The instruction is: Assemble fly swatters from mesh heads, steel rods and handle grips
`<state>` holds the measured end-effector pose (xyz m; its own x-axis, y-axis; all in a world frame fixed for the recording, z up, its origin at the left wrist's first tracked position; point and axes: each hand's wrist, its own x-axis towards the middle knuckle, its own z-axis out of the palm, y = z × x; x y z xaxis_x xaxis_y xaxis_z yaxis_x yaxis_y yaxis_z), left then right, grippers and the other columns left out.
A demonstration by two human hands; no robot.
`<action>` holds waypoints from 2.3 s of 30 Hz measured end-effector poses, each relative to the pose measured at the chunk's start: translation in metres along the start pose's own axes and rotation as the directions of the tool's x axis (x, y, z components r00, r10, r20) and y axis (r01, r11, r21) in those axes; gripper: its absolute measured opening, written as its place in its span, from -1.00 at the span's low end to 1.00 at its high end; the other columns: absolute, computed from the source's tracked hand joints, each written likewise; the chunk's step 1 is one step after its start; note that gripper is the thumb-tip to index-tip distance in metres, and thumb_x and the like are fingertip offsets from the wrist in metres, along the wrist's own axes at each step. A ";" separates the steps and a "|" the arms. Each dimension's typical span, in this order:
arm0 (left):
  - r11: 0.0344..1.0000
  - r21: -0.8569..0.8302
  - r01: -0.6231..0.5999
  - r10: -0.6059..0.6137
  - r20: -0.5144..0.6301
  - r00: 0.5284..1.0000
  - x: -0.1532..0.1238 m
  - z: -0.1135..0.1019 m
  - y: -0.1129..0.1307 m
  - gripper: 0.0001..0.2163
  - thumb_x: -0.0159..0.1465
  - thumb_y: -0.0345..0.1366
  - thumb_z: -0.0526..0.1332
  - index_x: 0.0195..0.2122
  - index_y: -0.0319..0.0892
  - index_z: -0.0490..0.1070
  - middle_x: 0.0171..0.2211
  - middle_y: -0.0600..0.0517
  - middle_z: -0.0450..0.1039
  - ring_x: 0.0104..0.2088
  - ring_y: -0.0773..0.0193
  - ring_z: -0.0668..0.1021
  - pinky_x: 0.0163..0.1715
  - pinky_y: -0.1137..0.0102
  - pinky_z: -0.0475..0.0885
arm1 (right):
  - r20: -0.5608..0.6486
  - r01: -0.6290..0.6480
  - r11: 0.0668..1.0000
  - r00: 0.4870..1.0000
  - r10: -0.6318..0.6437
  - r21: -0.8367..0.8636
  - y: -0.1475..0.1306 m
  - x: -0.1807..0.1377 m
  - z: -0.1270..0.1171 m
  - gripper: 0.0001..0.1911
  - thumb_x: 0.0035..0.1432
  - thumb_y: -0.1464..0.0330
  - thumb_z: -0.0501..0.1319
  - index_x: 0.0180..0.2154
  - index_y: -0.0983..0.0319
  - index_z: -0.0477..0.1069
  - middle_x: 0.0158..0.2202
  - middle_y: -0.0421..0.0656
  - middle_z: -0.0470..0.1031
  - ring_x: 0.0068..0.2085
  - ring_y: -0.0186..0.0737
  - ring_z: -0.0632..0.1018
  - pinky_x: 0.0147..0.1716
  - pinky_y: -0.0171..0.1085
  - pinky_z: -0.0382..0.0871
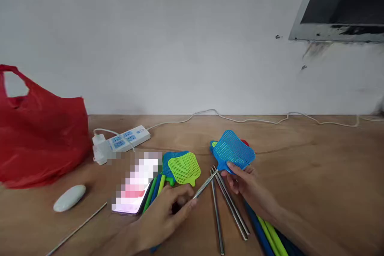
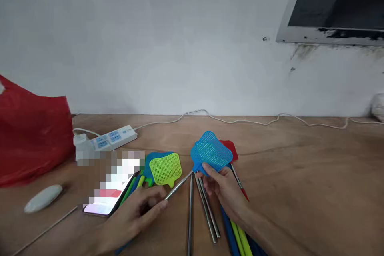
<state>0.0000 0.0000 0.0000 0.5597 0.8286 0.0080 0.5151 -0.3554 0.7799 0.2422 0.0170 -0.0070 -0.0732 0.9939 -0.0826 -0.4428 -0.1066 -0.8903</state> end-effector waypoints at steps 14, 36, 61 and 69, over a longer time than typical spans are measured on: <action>0.998 0.050 -0.043 0.044 -0.018 0.999 -0.002 0.001 0.003 -0.71 0.41 -0.08 0.05 -0.39 -0.13 0.29 -0.60 0.21 0.09 -0.57 0.36 0.23 -0.57 0.46 0.08 | 0.004 0.042 0.998 0.999 -0.042 -0.040 -0.003 -0.001 0.002 -0.73 -0.10 0.20 0.51 -0.50 0.24 0.55 -0.53 -0.16 0.59 -0.58 -0.43 0.40 -0.66 -0.46 0.23; 0.955 0.132 -0.267 0.272 -0.019 0.962 0.000 -0.005 -0.003 -0.78 0.42 -0.25 0.08 -0.40 -0.12 0.24 -0.56 0.22 0.02 -0.58 0.39 0.18 -0.55 0.46 0.05 | 0.144 0.153 0.973 0.981 -0.128 -0.175 0.009 -0.011 -0.003 -0.79 0.12 0.25 0.38 -0.50 0.20 0.55 -0.50 -0.23 0.58 -0.50 -0.37 0.49 -0.49 -0.38 0.38; 0.986 0.164 -0.024 0.017 0.041 0.999 -0.004 -0.003 0.004 -0.67 0.49 -0.09 -0.10 -0.34 -0.12 0.25 -0.40 0.11 0.32 -0.36 0.24 0.38 -0.33 0.37 0.20 | -0.086 0.115 0.990 0.989 -0.122 -0.078 -0.005 -0.007 0.005 -0.61 -0.04 0.05 0.44 -0.49 0.23 0.46 -0.57 -0.17 0.53 -0.62 -0.35 0.40 -0.72 -0.40 0.24; 0.987 0.154 -0.035 0.030 0.029 0.999 -0.004 -0.005 0.008 -0.67 0.48 -0.11 -0.07 -0.40 -0.12 0.23 -0.44 0.11 0.31 -0.40 0.26 0.38 -0.42 0.40 0.16 | -0.090 0.166 0.975 0.979 -0.180 -0.145 0.002 -0.009 0.002 -0.65 0.00 0.07 0.42 -0.50 0.21 0.49 -0.57 -0.19 0.52 -0.63 -0.32 0.40 -0.70 -0.34 0.29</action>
<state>-0.0011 -0.0039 0.0091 0.5939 0.8044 0.0134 0.5894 -0.4463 0.6733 0.2403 0.0081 -0.0078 0.0889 0.9953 0.0394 -0.3143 0.0655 -0.9471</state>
